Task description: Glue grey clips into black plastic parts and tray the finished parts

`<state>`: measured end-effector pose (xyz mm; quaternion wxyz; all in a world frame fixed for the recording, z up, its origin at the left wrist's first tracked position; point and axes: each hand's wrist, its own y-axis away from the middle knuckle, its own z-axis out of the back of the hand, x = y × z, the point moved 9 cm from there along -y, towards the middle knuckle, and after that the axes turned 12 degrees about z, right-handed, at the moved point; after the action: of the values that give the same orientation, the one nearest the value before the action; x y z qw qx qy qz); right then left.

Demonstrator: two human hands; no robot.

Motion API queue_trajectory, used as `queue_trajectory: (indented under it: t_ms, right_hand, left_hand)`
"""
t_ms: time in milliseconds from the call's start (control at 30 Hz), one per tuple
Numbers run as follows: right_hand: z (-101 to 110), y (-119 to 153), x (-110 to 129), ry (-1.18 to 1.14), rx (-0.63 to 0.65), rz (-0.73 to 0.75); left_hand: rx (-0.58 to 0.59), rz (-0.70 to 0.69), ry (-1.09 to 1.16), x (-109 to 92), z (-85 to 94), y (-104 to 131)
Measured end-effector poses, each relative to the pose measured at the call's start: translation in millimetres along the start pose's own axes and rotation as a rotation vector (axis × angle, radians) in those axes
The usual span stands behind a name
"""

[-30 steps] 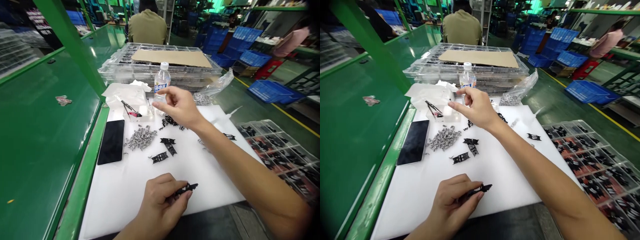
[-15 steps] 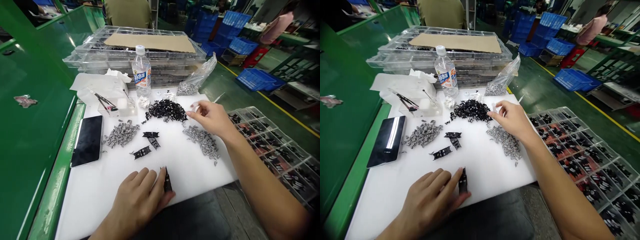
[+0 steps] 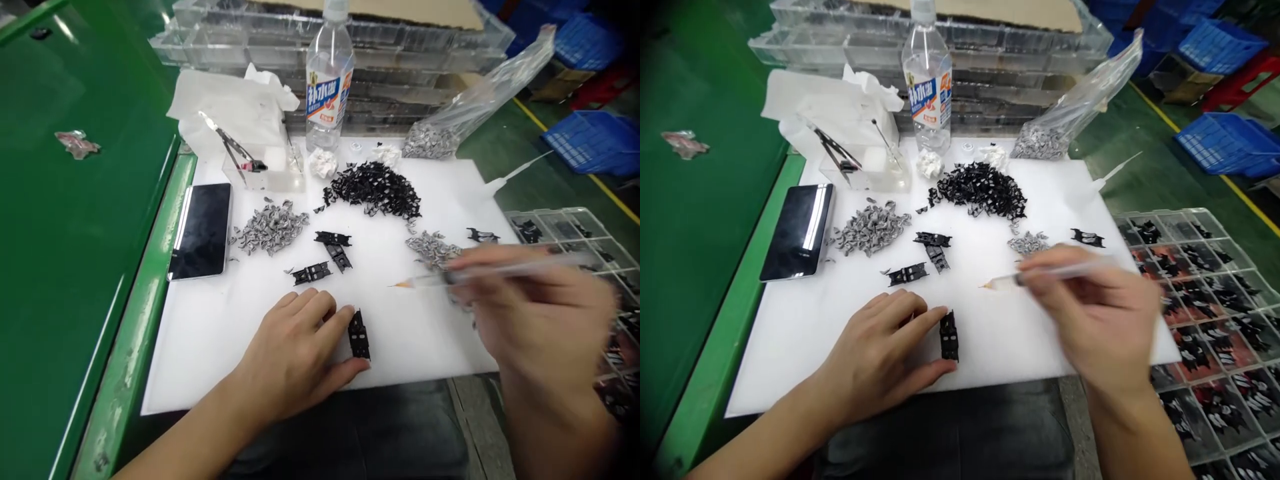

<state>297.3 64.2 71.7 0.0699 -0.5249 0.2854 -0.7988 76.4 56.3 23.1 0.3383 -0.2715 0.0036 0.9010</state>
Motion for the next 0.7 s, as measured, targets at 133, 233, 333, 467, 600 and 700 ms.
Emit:
queue_trajectory:
  t_ms: [133,233,333,467,600,700]
  right_hand:
    - [-10,13,-20,-0.487,-0.249,-0.280]
    - [-40,30,-34,-0.742,-0.207,-0.494]
    - [-62,45,-38,-0.921,-0.173,-0.620]
    - [-75,53,-37,-1.049,-0.107,-0.732]
    - [-77,54,-31,-1.090,0.051,-0.666]
    - [-77,59,-27,-1.075,0.090,-0.599]
  left_hand:
    - [0.000,-0.006,-0.021,1,-1.2,-1]
    - [0.017,-0.005,-0.001,2,-2.0,-2]
    - [0.018,0.049,0.036,6,-0.5,-3]
    - [0.024,0.089,0.037,9,0.6,-3]
    - [0.011,0.060,0.034,6,1.0,-4]
    - [-0.020,0.037,0.021,4,1.5,-4]
